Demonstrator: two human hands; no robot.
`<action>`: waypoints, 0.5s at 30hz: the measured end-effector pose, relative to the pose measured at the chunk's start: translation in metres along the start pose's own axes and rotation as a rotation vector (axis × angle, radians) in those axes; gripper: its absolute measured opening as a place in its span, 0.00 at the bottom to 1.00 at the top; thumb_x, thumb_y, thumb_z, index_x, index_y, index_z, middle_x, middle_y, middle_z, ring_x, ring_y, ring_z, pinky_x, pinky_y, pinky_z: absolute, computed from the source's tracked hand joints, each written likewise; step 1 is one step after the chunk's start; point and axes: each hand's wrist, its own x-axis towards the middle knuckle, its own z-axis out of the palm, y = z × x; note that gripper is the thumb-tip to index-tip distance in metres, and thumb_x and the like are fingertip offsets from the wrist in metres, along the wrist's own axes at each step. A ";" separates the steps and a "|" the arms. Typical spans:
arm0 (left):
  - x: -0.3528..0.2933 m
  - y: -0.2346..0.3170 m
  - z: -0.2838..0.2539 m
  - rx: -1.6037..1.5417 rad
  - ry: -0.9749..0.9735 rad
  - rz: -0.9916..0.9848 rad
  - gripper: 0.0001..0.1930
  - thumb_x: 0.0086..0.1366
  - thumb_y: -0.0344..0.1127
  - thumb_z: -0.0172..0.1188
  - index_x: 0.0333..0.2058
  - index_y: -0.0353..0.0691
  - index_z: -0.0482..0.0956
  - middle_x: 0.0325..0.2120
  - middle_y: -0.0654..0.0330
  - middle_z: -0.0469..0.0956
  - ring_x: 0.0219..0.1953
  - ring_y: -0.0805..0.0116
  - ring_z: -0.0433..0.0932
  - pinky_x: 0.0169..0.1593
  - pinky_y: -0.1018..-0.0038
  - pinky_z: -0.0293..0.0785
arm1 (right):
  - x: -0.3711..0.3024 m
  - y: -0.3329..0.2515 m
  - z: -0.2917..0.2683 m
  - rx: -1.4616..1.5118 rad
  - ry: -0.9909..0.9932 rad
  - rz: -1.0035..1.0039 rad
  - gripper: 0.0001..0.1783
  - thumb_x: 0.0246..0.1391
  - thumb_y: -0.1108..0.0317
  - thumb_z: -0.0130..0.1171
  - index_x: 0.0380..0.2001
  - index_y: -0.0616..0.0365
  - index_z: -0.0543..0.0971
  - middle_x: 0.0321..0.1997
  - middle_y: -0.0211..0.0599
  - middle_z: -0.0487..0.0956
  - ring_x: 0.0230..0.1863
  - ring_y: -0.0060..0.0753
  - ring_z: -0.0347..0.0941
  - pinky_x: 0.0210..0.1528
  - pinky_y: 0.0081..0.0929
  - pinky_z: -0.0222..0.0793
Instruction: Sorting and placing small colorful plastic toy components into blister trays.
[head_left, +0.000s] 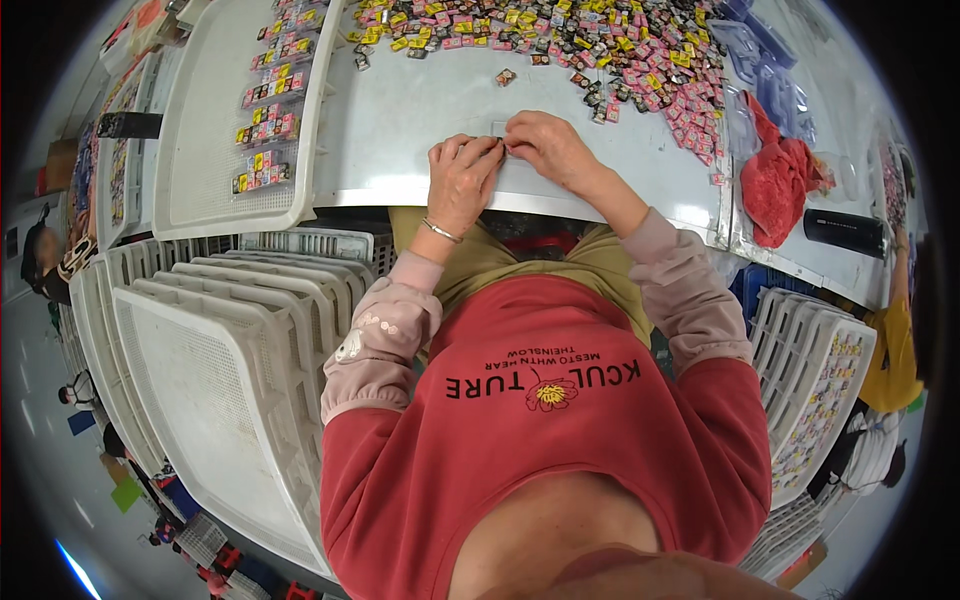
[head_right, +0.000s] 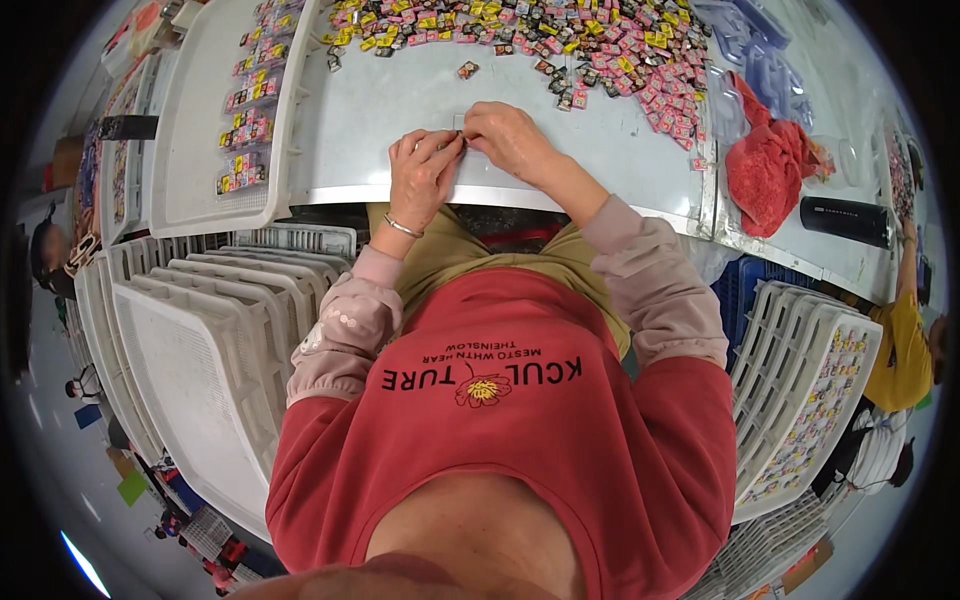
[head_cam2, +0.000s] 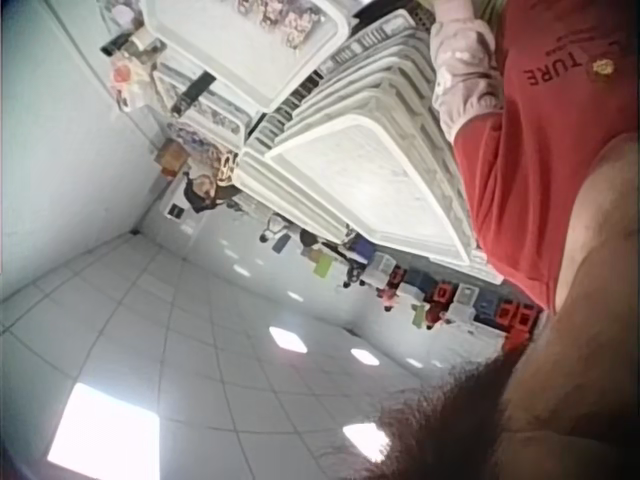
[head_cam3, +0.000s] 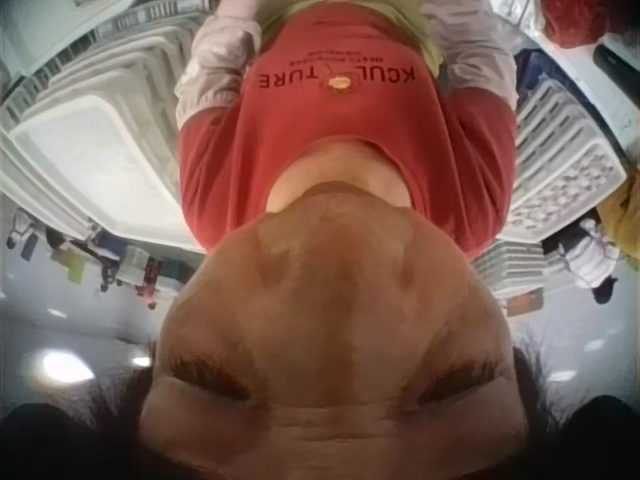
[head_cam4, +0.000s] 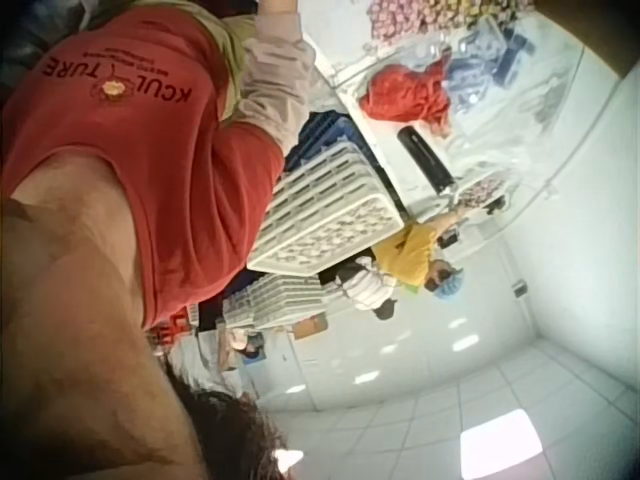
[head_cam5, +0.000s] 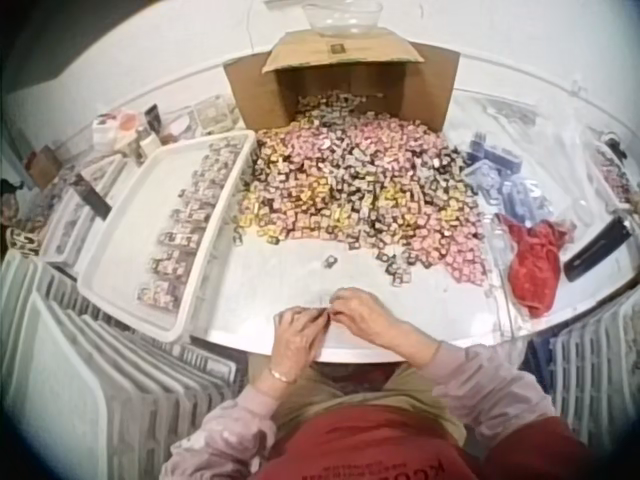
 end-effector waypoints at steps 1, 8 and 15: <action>0.000 0.000 0.000 -0.011 -0.006 0.001 0.13 0.51 0.28 0.63 0.38 0.43 0.81 0.39 0.67 0.78 0.43 0.62 0.72 0.46 0.67 0.62 | -0.001 0.000 0.001 0.000 -0.001 -0.001 0.10 0.44 0.75 0.61 0.33 0.60 0.78 0.34 0.38 0.77 0.37 0.42 0.74 0.40 0.35 0.71; -0.001 -0.002 0.002 -0.026 -0.007 0.001 0.13 0.51 0.28 0.63 0.38 0.42 0.81 0.40 0.65 0.78 0.44 0.63 0.72 0.49 0.66 0.61 | -0.005 -0.014 0.006 -0.227 0.003 0.097 0.00 0.46 0.73 0.58 0.25 0.55 0.77 0.29 0.36 0.76 0.36 0.42 0.74 0.37 0.39 0.67; 0.001 0.001 0.001 -0.006 0.017 0.020 0.11 0.51 0.28 0.63 0.36 0.43 0.81 0.38 0.67 0.78 0.42 0.65 0.71 0.49 0.65 0.60 | 0.000 -0.021 0.004 -0.143 0.016 0.099 0.08 0.44 0.73 0.61 0.29 0.58 0.74 0.29 0.36 0.75 0.36 0.43 0.73 0.37 0.38 0.67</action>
